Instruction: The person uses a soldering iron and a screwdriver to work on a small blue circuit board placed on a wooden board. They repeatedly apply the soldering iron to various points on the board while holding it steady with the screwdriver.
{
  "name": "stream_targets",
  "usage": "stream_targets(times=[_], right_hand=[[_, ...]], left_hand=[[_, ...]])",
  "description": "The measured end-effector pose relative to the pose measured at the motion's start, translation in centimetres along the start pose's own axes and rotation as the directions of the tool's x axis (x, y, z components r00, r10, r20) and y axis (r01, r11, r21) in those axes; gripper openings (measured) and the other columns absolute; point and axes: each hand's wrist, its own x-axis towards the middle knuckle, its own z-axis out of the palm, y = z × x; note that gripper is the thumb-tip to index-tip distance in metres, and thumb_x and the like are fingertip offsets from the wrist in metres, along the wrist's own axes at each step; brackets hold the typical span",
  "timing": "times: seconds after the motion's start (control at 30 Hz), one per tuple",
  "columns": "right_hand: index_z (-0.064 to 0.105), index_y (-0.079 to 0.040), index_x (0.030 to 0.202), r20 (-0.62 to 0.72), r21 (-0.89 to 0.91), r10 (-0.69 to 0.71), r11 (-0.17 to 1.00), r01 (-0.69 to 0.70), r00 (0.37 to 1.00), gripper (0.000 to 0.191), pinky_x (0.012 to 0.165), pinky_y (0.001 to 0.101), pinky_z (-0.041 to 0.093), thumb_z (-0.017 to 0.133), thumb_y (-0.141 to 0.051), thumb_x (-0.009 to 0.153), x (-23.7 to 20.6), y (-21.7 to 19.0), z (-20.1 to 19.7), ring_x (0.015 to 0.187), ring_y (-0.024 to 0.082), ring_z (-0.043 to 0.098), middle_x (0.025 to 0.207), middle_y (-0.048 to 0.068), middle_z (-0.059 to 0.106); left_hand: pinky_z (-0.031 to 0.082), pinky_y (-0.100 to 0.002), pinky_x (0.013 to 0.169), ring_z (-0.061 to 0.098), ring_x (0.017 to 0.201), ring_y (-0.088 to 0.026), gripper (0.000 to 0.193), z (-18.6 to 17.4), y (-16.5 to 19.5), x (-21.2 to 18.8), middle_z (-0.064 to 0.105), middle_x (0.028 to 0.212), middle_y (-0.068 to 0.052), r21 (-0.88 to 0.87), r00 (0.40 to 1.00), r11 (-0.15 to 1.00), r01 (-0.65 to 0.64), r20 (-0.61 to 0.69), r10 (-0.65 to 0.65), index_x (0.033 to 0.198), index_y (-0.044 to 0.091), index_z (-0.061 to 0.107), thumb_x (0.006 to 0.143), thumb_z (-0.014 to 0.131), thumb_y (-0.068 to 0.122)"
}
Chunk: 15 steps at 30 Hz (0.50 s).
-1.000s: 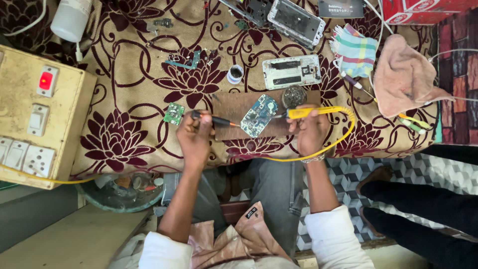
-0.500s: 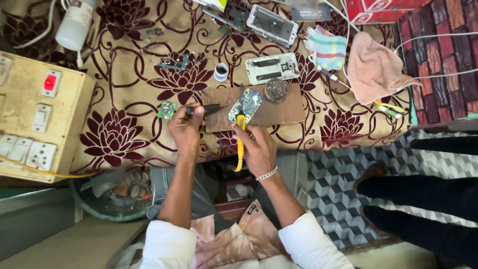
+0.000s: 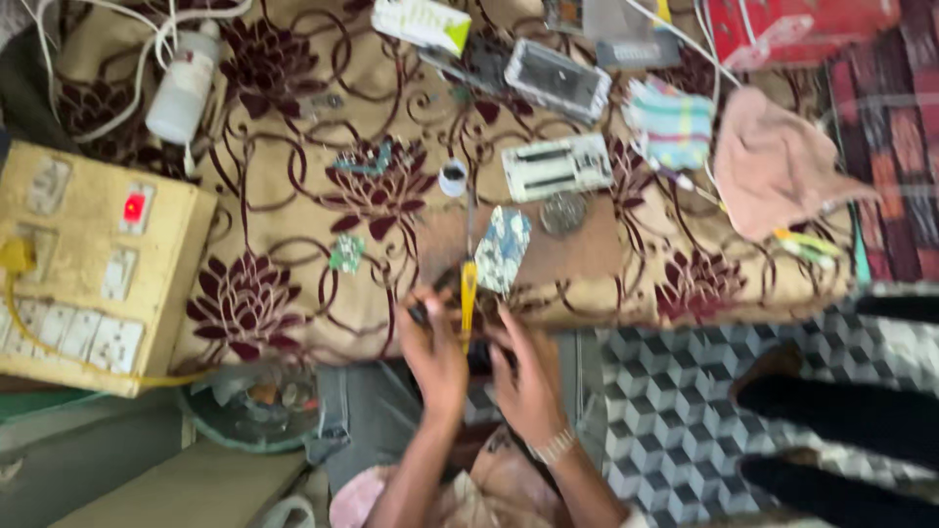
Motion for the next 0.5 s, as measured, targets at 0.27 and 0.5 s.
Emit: stream_targets(times=[0.27,0.5], right_hand=[[0.046,-0.001,0.14,0.138,0.606,0.539,0.617,-0.501,0.831,0.051,0.1,0.0444,0.052,0.064,-0.004,0.092,5.9,2.3,7.7,0.115,0.031,0.068,0.123,0.016,0.069],[0.049,0.001,0.126,0.096,0.746,0.595,0.488,-0.454,0.798,0.047,0.092,0.0475,0.059,0.067,0.01,0.084,8.6,3.7,3.4,0.106,0.034,0.073,0.11,0.018,0.069]], left_hand=[[0.05,-0.033,0.072,0.06,0.082,-0.019,0.027,4.5,-2.9,3.6,0.065,0.102,-0.014,-0.084,0.976,0.977,0.194,-0.088,-0.202,0.124,0.002,0.053,0.104,0.053,0.02],[0.059,-0.035,0.092,0.07,0.099,-0.021,0.03,-0.9,6.8,9.4,0.069,0.11,-0.014,-0.029,0.967,0.98,-0.197,-0.171,0.189,0.119,0.0,0.053,0.104,0.055,0.025]])
